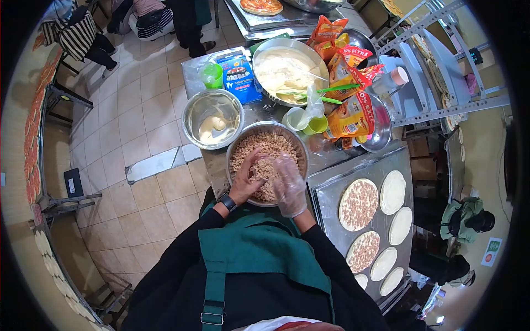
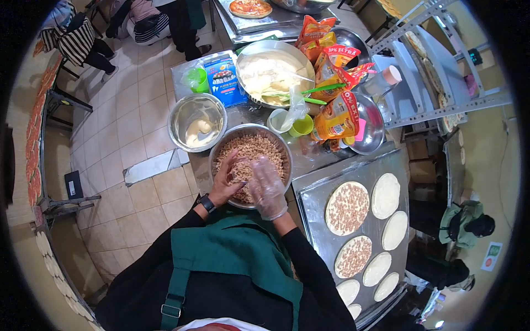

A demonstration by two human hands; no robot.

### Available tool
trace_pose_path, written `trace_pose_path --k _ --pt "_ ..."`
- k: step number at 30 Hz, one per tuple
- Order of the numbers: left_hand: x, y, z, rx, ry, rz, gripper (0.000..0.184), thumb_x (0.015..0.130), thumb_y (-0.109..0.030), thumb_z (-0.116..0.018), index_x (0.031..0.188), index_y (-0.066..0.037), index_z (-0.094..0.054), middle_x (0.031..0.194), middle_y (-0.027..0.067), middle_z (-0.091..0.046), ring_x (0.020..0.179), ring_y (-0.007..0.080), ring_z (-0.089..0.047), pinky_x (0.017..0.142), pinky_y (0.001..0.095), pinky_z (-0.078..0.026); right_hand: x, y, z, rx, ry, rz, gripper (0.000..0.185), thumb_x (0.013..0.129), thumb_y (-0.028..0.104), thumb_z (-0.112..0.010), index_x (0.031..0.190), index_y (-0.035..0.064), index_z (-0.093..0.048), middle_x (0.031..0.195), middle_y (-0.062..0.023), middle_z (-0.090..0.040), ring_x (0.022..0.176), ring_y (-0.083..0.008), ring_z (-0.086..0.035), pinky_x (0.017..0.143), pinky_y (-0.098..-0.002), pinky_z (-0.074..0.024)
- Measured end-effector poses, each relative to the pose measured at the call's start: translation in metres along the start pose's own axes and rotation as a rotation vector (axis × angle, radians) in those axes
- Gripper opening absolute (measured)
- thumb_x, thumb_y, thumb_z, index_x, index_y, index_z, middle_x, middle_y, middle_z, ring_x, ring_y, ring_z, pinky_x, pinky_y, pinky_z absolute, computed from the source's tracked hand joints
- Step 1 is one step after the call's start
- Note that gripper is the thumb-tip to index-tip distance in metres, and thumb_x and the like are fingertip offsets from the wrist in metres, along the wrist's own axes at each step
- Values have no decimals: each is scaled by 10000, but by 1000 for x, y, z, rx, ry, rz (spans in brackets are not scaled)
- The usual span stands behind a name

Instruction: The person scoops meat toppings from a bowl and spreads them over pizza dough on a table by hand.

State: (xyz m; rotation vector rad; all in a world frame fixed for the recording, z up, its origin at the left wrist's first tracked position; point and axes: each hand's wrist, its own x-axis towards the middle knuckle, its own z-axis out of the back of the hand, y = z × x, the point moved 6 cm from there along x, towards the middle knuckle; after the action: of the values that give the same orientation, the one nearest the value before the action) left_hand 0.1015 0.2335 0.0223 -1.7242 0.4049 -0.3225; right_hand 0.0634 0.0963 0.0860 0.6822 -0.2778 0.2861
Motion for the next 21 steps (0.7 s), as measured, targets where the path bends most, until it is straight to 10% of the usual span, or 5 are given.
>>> trace_pose_path --k 8,12,17,21 --pt "-2 -15 9 443 -6 -229 652 717 -76 -756 1321 -110 -512 1378 128 -474 1274 268 -449 1039 368 -387 -27 -33 -59 -267 586 -480 267 803 241 -625 1029 99 -646 995 -172 -640 931 -335 -633 833 -426 -508" --pt "-5 -20 11 264 -126 -179 626 717 -59 -749 1305 -108 -542 1388 127 -471 1266 274 -460 1035 355 -391 -34 -60 -68 -86 430 -491 195 798 221 -611 923 103 -703 922 -201 -670 853 -391 -635 806 -458 -508" --pt "-3 -18 12 387 -80 -174 708 701 -25 -728 1358 -108 -480 1403 108 -462 1298 264 -433 1056 355 -381 -29 -73 -33 763 103 -865 202 791 51 -678 975 -32 -685 799 -67 -668 772 -114 -609 709 -242 -497" --pt "-3 -13 5 508 7 -251 770 710 -13 -721 1407 -122 -414 1417 114 -446 1311 262 -419 1066 363 -371 8 -27 2 765 113 -726 234 815 47 -641 1039 2 -690 896 -104 -689 834 -131 -634 758 -254 -504"
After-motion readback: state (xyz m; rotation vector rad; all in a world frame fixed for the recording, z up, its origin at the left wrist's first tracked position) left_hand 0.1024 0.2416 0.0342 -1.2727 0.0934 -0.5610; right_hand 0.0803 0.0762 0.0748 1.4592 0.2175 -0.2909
